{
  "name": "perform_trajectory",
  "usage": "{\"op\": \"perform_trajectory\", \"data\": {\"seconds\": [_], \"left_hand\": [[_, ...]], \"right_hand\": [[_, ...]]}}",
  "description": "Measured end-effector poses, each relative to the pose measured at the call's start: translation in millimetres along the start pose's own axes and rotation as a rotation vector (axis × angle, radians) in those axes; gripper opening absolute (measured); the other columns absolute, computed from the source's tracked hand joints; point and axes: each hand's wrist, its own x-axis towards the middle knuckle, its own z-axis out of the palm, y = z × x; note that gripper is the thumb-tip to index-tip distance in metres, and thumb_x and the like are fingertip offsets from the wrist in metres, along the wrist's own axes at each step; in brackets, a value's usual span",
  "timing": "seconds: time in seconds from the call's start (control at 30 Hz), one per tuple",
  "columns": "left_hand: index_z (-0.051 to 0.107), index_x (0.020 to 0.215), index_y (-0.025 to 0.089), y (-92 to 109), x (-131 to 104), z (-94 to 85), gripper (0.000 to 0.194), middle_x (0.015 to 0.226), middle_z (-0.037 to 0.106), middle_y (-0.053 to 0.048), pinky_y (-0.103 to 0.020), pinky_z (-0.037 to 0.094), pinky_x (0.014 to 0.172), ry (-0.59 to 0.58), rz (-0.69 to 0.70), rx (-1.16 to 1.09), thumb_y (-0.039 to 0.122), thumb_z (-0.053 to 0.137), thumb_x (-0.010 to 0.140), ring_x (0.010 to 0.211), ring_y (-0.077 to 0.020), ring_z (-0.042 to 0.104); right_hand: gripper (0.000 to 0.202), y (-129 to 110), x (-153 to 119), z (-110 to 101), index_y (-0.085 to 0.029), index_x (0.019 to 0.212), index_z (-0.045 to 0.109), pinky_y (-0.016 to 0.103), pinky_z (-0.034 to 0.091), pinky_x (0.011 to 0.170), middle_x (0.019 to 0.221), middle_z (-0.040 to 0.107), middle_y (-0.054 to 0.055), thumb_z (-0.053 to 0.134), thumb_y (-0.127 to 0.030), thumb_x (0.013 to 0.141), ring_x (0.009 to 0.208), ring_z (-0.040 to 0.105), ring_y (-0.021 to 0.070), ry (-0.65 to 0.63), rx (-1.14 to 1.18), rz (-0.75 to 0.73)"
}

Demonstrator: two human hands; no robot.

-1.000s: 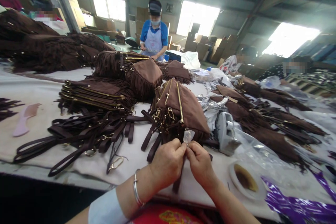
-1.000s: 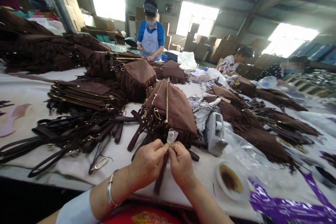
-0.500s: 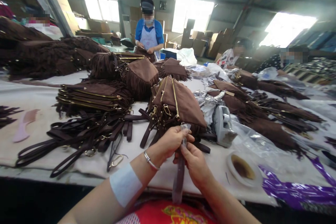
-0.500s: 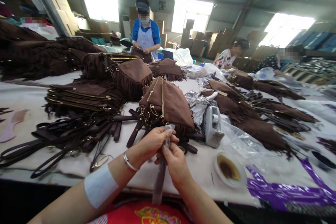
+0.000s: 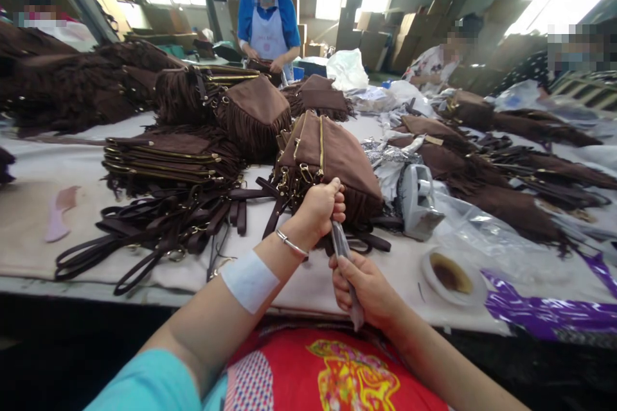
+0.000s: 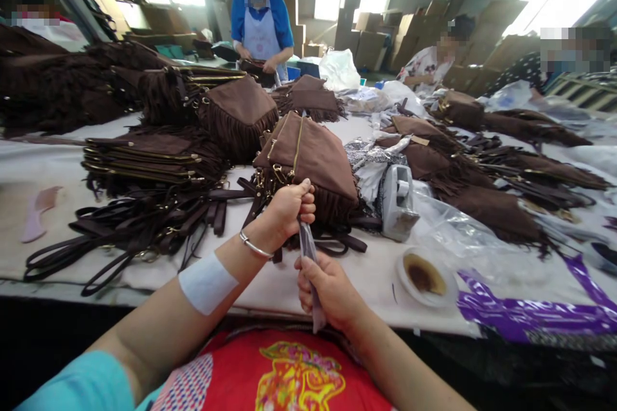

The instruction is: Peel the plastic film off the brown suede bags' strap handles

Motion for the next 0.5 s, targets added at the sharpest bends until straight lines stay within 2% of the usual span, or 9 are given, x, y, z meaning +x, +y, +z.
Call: {"op": "perform_trajectory", "data": {"seconds": [0.07, 0.2, 0.37, 0.5], "left_hand": [[0.046, 0.076, 0.018, -2, 3, -0.1, 0.031, 0.053, 0.027, 0.011, -0.016, 0.014, 0.039, 0.032, 0.042, 0.034, 0.044, 0.054, 0.091, 0.038, -0.0021, 0.021], [0.043, 0.077, 0.020, -11, 8, -0.4, 0.030, 0.053, 0.029, 0.011, -0.017, 0.015, 0.038, 0.094, 0.102, 0.055, 0.046, 0.053, 0.089, 0.037, -0.0032, 0.021], [0.039, 0.073, 0.021, -21, 13, -3.7, 0.039, 0.052, 0.031, 0.010, -0.018, 0.017, 0.037, 0.084, 0.156, 0.073, 0.055, 0.056, 0.084, 0.037, -0.0041, 0.023], [0.038, 0.067, 0.022, -26, 14, -8.4, 0.048, 0.050, 0.036, 0.008, -0.021, 0.029, 0.040, 0.150, 0.238, 0.185, 0.065, 0.054, 0.081, 0.038, -0.0062, 0.032]], "right_hand": [[0.041, 11, -10, -8, -0.021, 0.090, 0.052, 0.016, 0.024, 0.034, 0.053, 0.040, -0.011, 0.070, -0.055, 0.077, 0.036, 0.030, 0.0033, -0.010, 0.001, 0.045], [0.047, 30, -18, -25, -0.020, 0.086, 0.050, 0.015, 0.013, 0.033, 0.051, 0.034, -0.012, 0.063, -0.065, 0.078, 0.035, 0.018, 0.0011, 0.092, -0.066, 0.031], [0.058, 39, -7, -38, -0.021, 0.079, 0.047, 0.015, 0.015, 0.033, 0.046, 0.028, -0.013, 0.062, -0.077, 0.068, 0.035, 0.017, 0.0020, 0.197, -0.213, 0.029], [0.063, 48, 1, -40, -0.021, 0.082, 0.051, 0.017, 0.017, 0.033, 0.048, 0.031, -0.012, 0.057, -0.082, 0.067, 0.035, 0.022, 0.0036, 0.228, -0.317, 0.031]]}}
